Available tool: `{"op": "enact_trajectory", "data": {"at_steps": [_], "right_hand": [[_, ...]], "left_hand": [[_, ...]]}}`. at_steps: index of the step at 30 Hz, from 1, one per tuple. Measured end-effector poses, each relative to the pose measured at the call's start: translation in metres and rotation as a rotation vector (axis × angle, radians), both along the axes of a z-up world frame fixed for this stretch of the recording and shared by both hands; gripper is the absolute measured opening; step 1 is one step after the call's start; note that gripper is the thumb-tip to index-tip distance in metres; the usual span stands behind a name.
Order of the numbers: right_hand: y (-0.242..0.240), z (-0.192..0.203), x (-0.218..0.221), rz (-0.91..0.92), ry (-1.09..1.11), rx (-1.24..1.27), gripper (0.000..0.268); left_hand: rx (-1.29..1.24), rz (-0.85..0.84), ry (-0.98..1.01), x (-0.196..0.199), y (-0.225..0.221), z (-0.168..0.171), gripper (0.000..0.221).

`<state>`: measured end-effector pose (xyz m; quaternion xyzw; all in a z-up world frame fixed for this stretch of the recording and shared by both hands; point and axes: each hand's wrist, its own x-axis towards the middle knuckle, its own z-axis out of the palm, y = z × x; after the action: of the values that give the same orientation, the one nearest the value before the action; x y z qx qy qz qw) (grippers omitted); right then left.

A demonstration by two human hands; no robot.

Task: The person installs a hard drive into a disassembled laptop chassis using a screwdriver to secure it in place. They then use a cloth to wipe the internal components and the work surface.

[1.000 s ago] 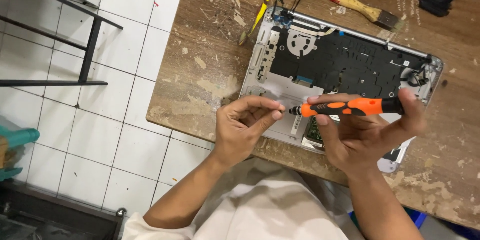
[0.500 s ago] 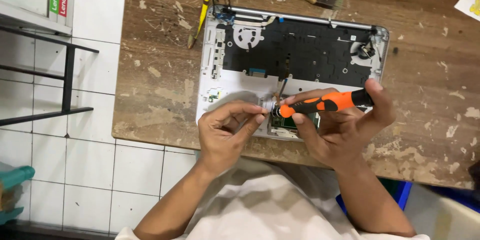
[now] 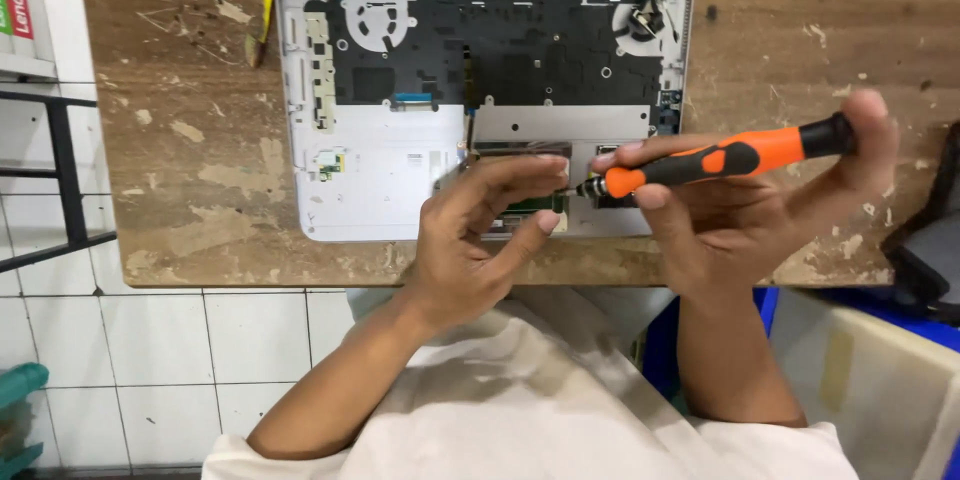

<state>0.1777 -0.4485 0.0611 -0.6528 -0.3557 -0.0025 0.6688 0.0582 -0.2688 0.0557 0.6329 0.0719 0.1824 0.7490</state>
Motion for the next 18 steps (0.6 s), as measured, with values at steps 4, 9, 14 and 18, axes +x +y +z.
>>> {"op": "enact_trajectory", "data": {"at_steps": [4,9,14,18], "right_hand": [[-0.023,-0.004,0.008,-0.046,-0.006,-0.022,0.100],[-0.046,-0.009,0.016,-0.120,-0.020,-0.061,0.099],[-0.043,-0.015,0.023,-0.107,-0.059,-0.101,0.095],[-0.031,-0.018,0.029,0.041,-0.165,-0.134,0.097]], "left_hand": [[0.226,-0.030,-0.028,0.010,-0.007,-0.011,0.035],[0.707,-0.040,-0.145,0.021,-0.015,-0.037,0.035],[0.954,-0.018,0.009,0.025,-0.026,-0.042,0.034],[1.055,0.013,0.019,0.030,-0.029,-0.037,0.021]]}}
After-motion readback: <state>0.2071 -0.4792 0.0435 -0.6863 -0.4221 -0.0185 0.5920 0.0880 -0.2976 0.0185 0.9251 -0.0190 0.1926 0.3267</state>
